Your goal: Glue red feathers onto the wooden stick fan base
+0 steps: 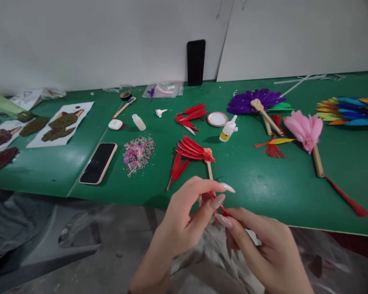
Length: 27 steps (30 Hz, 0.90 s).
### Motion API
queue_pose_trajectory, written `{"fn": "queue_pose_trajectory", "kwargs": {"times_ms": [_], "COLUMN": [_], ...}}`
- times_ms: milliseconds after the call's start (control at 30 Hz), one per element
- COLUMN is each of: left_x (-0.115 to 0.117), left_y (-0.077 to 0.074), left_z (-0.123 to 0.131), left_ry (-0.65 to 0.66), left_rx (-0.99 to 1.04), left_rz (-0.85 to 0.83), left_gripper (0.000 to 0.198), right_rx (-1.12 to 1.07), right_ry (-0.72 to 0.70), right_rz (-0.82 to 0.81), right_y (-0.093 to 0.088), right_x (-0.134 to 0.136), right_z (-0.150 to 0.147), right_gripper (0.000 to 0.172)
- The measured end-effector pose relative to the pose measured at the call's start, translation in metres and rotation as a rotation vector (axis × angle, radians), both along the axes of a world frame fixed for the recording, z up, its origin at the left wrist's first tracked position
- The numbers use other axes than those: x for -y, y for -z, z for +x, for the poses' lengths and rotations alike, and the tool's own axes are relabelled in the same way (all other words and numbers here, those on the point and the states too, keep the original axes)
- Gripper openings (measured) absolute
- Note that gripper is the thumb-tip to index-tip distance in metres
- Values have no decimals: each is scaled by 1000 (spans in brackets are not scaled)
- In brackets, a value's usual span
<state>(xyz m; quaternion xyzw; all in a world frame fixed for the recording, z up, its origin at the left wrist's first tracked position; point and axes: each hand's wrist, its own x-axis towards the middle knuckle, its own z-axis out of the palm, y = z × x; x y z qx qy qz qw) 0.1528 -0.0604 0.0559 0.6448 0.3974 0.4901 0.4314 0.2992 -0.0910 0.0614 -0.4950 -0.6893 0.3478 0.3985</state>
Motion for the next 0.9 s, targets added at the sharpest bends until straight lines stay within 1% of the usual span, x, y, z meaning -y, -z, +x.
{"fn": "queue_pose_trajectory", "kwargs": {"times_ms": [167,300,400,500,533,600,700,833,900], "left_x": [3,1,0,1,2,3,3,1,0], "left_y": [-3,-6,-7,-5,-4,-5,-9,-15,-16], "left_z": [0,-3,-4,-3,-3,-3,-1,3,5], "left_ry": [6,47,58,4,-11,8,73,23,26], "left_rx": [61,91,129,262,310,370,398,422,470], "left_rz": [-102,-119,-160,-219,-246,-327,-452,-564,-627], "left_gripper": [13,15,24,38,40,35,19,20,19], "right_rx": [23,24,0,3,8,16,30,61,72], "right_ry": [5,-17,27,84,90,90,68,54,64], "right_rz": [82,141,170,177,180,188,224,257,257], "right_y": [1,-1,0,2,2,2,2,5,5], "right_x": [-1,-3,-3,-3,-3,-3,-3,-2,0], "right_z": [0,0,-1,-1,0,1,3,4,4], "right_gripper": [28,19,15,16,16,15,14,15,16]}}
